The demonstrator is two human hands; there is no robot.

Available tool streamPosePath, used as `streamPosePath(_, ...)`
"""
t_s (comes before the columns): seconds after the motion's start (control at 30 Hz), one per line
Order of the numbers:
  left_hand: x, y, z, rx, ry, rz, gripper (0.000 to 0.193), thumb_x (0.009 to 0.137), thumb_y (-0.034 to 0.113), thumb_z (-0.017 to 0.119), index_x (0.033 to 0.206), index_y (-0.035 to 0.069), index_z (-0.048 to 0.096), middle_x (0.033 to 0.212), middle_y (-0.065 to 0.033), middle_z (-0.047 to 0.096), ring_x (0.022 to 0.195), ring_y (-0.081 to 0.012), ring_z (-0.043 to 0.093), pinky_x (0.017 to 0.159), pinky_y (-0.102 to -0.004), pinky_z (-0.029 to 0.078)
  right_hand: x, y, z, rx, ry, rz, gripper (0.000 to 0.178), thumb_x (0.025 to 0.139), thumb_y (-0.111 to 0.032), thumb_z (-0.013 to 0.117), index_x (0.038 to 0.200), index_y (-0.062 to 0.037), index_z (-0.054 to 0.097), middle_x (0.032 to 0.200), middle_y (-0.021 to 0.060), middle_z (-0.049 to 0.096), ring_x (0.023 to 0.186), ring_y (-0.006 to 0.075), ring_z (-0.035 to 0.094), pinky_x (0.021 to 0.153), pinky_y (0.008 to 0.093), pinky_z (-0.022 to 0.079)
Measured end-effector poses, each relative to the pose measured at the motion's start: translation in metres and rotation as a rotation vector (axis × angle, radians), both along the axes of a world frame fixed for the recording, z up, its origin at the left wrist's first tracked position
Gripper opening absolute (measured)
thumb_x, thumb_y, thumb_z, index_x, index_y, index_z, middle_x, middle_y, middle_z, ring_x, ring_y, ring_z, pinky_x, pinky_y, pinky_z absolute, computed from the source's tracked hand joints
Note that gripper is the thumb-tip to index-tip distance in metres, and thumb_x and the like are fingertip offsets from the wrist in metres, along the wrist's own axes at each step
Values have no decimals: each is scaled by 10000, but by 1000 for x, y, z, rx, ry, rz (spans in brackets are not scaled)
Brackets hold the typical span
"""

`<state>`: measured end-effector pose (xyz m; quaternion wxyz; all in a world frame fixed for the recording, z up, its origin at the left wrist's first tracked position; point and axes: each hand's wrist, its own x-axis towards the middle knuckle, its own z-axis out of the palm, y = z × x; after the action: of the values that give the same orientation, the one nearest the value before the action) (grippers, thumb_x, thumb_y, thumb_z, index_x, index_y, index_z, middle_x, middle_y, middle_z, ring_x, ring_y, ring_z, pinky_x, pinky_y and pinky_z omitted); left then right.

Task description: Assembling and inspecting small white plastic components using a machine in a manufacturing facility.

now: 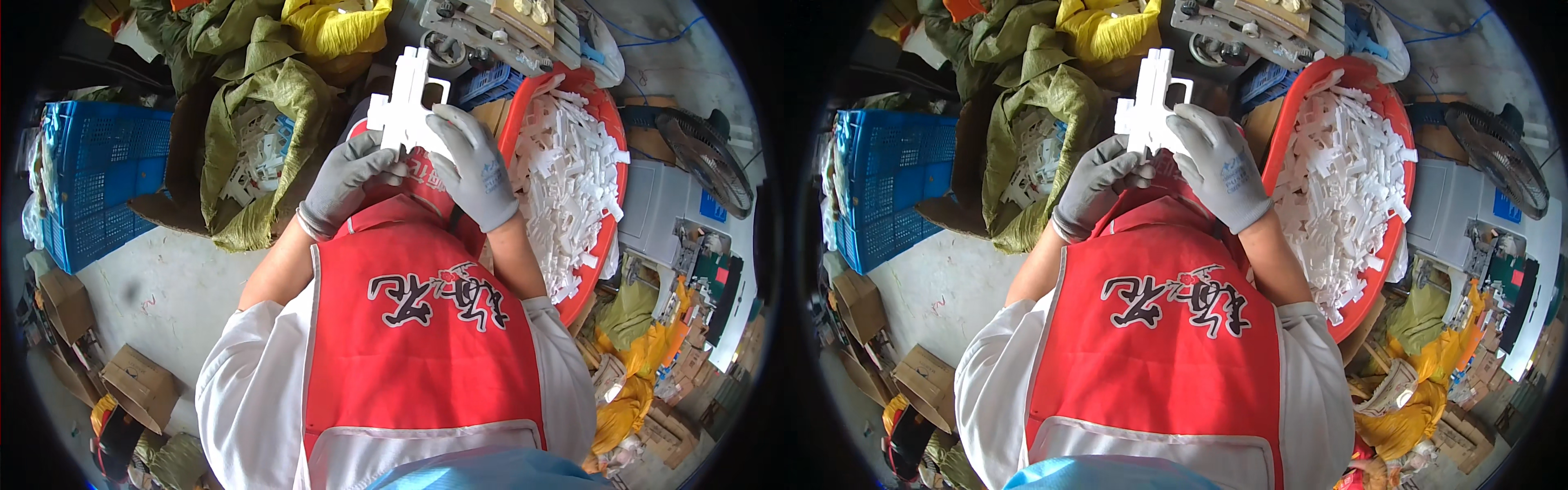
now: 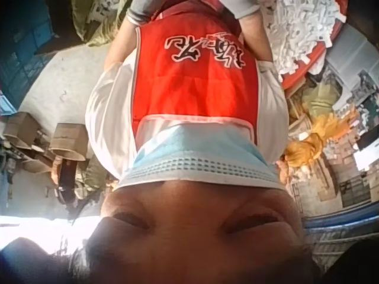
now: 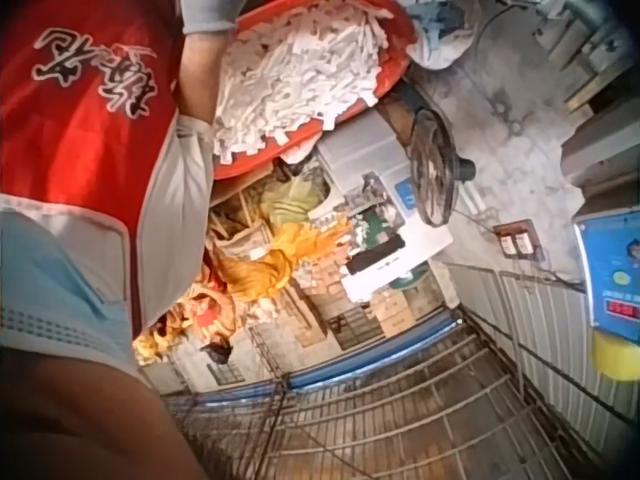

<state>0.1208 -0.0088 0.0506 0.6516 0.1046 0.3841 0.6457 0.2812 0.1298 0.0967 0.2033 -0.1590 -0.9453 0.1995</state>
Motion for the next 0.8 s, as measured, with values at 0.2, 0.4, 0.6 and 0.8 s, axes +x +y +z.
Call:
streamPosePath(0.2,2,2,-24,140,-12,17,217,969,139,522,1110,-20,571,919,-49,629,768,-114,582,722,-251,485,-7,-1,-5,97,-88,-14,485,754,-78,677,1220,-75,543,1296,70,492,1019,287,541,898,388,462)
streamPosePath(0.4,-3,1,-15,67,69,52,217,954,162,550,1067,-20,583,853,-45,625,735,-114,578,701,-242,478,-14,-1,-13,29,-89,-5,516,788,-96,653,1287,-78,524,1307,92,509,1106,308,514,958,406,425)
streamPosePath(0.6,-14,5,-39,-88,120,226,189,925,141,592,1068,18,592,924,-37,636,790,-118,609,725,-257,516,-12,2,-29,131,-26,-47,474,772,-95,654,1233,-73,548,1293,83,510,1099,303,519,938,420,432)
streamPosePath(0.8,-74,22,-79,21,-114,342,102,935,74,527,1015,39,580,928,-35,624,785,-107,567,711,-239,505,13,3,-64,-74,-74,-84,317,850,-169,601,1153,-76,606,1161,91,600,1044,300,565,922,409,445)
